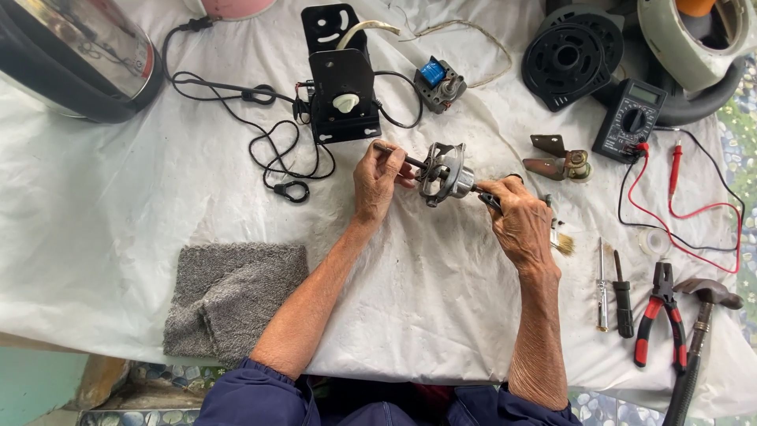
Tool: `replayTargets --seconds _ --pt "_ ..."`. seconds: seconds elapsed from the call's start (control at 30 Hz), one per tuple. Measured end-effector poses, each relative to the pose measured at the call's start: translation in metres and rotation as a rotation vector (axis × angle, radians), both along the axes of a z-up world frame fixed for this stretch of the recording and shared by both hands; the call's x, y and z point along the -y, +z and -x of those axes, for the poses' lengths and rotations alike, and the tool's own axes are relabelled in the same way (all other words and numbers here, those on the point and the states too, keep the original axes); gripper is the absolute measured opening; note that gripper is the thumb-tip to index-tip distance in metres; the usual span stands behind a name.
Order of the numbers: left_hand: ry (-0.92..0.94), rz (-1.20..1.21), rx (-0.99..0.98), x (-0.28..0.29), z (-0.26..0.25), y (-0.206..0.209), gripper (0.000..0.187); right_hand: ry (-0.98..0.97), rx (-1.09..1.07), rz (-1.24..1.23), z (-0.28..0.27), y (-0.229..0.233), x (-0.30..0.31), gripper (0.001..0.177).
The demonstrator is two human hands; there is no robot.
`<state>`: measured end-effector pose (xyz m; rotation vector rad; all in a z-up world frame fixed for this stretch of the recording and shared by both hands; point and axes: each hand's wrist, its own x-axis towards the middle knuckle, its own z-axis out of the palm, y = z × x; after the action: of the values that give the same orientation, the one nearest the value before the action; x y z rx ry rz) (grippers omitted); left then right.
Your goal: Cleaning a disassembled fan motor component using a small brush and a metal tool to remove dust and debris.
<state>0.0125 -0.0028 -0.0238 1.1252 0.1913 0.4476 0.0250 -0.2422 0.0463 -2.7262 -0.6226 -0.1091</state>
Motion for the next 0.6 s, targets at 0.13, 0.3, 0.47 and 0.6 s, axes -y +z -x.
replayTargets --seconds 0.13,0.3,0.47,0.6 --pt "-0.015 -0.032 0.000 0.000 0.001 -0.001 0.024 -0.012 -0.034 0.008 0.001 0.004 -0.005 0.028" --pt "0.011 -0.051 -0.041 -0.001 -0.002 -0.004 0.022 -0.004 -0.036 0.065 -0.011 -0.020 0.005 0.034" --pt "-0.010 -0.123 -0.066 -0.001 0.006 0.013 0.019 -0.032 -0.002 0.061 -0.017 -0.040 0.011 0.037" --pt "0.025 -0.233 -0.044 0.000 0.011 0.020 0.017 -0.038 0.082 0.066 -0.017 -0.049 0.013 0.037"
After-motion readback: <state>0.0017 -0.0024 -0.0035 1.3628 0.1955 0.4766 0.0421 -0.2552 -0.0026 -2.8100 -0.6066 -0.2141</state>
